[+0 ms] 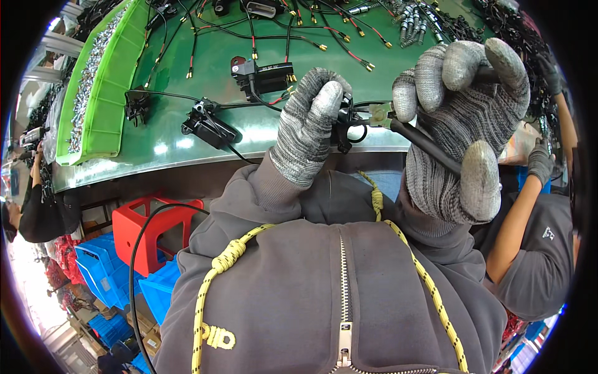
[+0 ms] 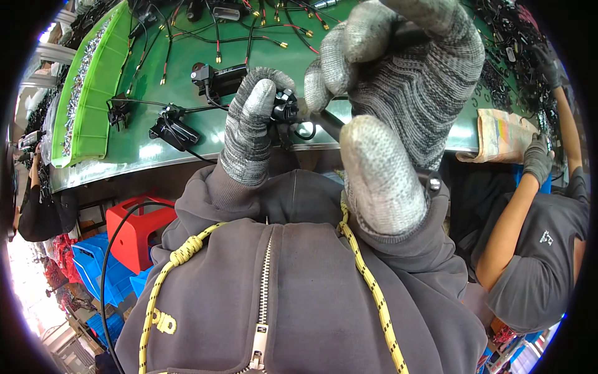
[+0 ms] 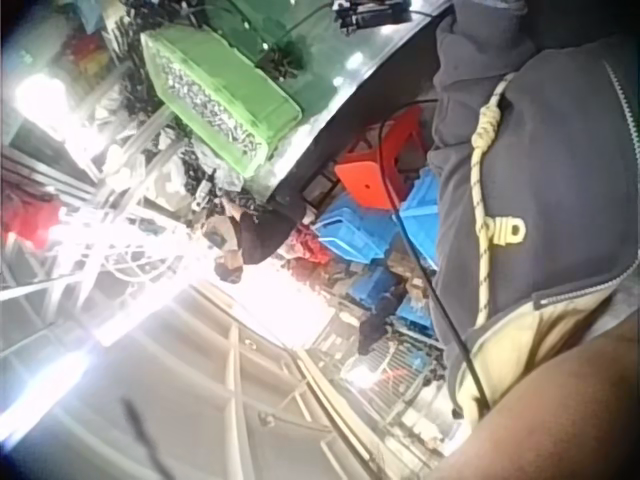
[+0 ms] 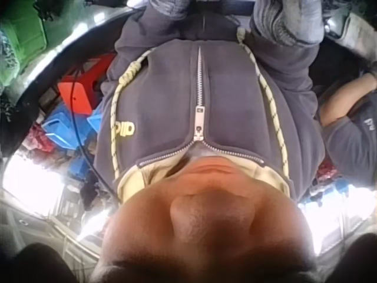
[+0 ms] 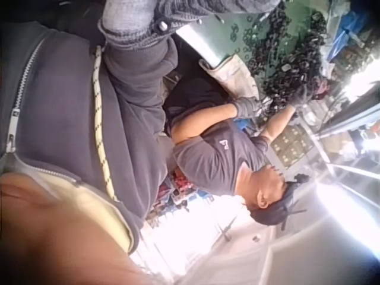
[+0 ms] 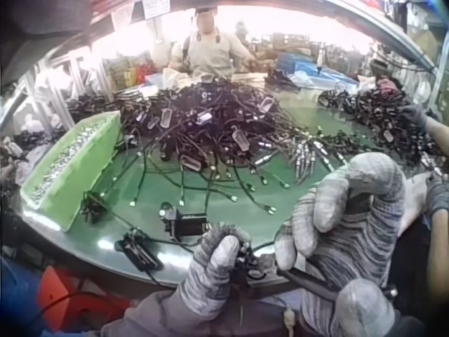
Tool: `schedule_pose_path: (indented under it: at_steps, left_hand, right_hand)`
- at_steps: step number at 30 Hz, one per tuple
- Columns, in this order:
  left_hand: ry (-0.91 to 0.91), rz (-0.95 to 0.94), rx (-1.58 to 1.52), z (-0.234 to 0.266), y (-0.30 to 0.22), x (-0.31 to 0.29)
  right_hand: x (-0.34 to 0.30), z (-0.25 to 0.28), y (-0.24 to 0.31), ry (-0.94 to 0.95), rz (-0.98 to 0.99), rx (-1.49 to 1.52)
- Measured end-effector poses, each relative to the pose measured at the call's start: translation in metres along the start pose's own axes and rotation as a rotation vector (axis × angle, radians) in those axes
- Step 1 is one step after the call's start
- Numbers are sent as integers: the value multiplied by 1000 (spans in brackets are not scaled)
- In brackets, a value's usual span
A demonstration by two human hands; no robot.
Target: Manually assembling small connectors onto wire harnesses and inspecting the components on an assembly line.
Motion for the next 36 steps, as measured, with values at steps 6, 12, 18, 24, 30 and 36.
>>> schedule_pose_path:
  at_steps: [6,12,18,24,30,36]
  left_hand:
    - [-23,-44,-30,1,0,-4]
    - [31,-89,122,-4,-6,-1]
    - [49,-45,34,-3,5,2]
    - [96,-21,76,-9,-2,0]
    - [95,28,147,-9,-4,0]
    - [-42,-117,154,5,-12,-3]
  right_hand:
    - [-11,7,-4,-30,72,83]
    - [-10,12,-2,-41,79,132]
    - [-6,6,-5,-6,55,131]
    - [-6,5,-6,-8,54,145]
    - [-10,15,-10,-89,38,162]
    - [-19,15,-11,-128,-1,72]
Point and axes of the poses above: each hand's wrist, its own x-axis towards the middle knuckle, its own z-axis out of the back of the hand, y = z × x, the point moved 10 cm from there along x, towards the middle knuckle, and after that the axes turned 15 degrees about y, right-handed, at the moved point
